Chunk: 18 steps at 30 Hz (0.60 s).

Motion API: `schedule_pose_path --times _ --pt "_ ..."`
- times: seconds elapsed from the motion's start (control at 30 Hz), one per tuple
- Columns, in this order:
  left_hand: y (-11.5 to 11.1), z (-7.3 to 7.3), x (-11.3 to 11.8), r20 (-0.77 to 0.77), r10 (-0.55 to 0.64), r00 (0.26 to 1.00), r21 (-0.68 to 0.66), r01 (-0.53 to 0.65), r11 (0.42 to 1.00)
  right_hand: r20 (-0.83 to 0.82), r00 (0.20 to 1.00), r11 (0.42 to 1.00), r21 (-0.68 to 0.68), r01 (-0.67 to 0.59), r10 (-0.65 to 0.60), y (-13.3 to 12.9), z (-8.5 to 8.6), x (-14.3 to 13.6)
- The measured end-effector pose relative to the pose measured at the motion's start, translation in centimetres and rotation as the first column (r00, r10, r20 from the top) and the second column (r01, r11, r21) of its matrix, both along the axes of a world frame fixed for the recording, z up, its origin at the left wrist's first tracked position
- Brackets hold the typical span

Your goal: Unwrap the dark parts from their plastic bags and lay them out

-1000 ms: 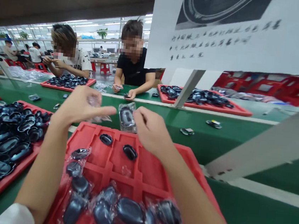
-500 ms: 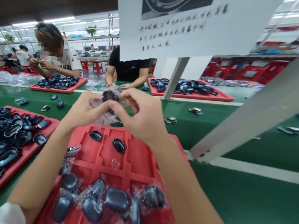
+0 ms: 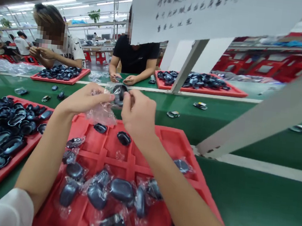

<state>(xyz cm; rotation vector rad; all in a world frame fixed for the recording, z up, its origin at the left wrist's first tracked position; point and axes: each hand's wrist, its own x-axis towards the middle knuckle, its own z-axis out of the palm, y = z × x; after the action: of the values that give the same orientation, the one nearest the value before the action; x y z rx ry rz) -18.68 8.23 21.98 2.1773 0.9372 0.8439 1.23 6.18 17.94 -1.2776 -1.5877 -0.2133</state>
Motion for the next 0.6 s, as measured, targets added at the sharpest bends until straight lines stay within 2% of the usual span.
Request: schedule_pose_path --times 0.07,0.1,0.13,0.17,0.2,0.23,0.27,0.3,0.33,0.4,0.47,0.53,0.6 --pt "0.1 0.3 -1.4 0.074 0.037 0.997 -0.043 -0.034 0.999 -0.119 0.986 0.993 -0.015 0.116 -0.117 0.1 1.5 2.3" --pt "0.2 0.5 -2.2 0.113 0.073 0.991 -0.018 -0.071 0.997 -0.199 0.968 0.988 -0.067 0.14 -0.151 0.3 2.1 3.4" --pt "0.2 0.6 -3.0 0.152 0.117 0.981 0.032 -0.123 0.992 -0.236 0.961 0.981 -0.163 0.109 -0.146 0.5 2.6 4.2" --pt "0.3 0.7 -3.6 0.187 0.16 0.969 0.088 -0.179 0.98 -0.205 0.975 0.956 -0.294 0.019 -0.083 0.7 2.7 4.6" --pt "0.3 0.8 -4.1 0.222 0.196 0.955 0.139 -0.23 0.963 -0.115 0.992 0.897 -0.431 -0.095 0.05 0.8 2.4 4.6" --pt "0.3 0.9 -4.2 0.246 0.216 0.945 0.177 -0.263 0.948 0.004 0.972 0.803 -0.564 -0.192 0.235 0.8 1.9 4.0" --pt "0.2 0.9 -4.1 0.259 0.226 0.939 0.207 -0.283 0.936 0.117 0.892 0.688 -0.682 -0.246 0.436 0.8 1.1 3.1" --pt "-0.1 1.0 -3.8 0.254 0.225 0.941 0.237 -0.286 0.929 0.208 0.783 0.616 -0.742 -0.264 0.586 0.6 0.2 2.0" --pt "-0.5 1.2 -3.2 0.237 0.215 0.947 0.272 -0.277 0.922 0.234 0.748 0.599 -0.757 -0.262 0.621 0.5 -0.6 0.9" --pt "-1.9 1.6 -1.5 0.178 0.173 0.969 0.355 -0.227 0.907 0.259 0.769 0.644 -0.725 -0.245 0.584 0.0 -1.2 -0.4" --pt "-3.9 2.1 0.5 0.117 0.1 0.988 0.436 -0.142 0.888 0.264 0.84 0.735 -0.643 -0.213 0.474 -1.0 -0.1 0.2" --pt "-6.3 2.5 2.6 0.072 0.017 0.997 0.482 -0.05 0.875 0.258 0.907 0.819 -0.557 -0.141 0.332 -3.1 2.0 2.9" --pt "-9.0 2.7 4.6 0.046 -0.068 0.997 0.502 0.036 0.864 0.21 0.962 0.875 -0.481 -0.054 0.175 -6.7 3.9 7.0"
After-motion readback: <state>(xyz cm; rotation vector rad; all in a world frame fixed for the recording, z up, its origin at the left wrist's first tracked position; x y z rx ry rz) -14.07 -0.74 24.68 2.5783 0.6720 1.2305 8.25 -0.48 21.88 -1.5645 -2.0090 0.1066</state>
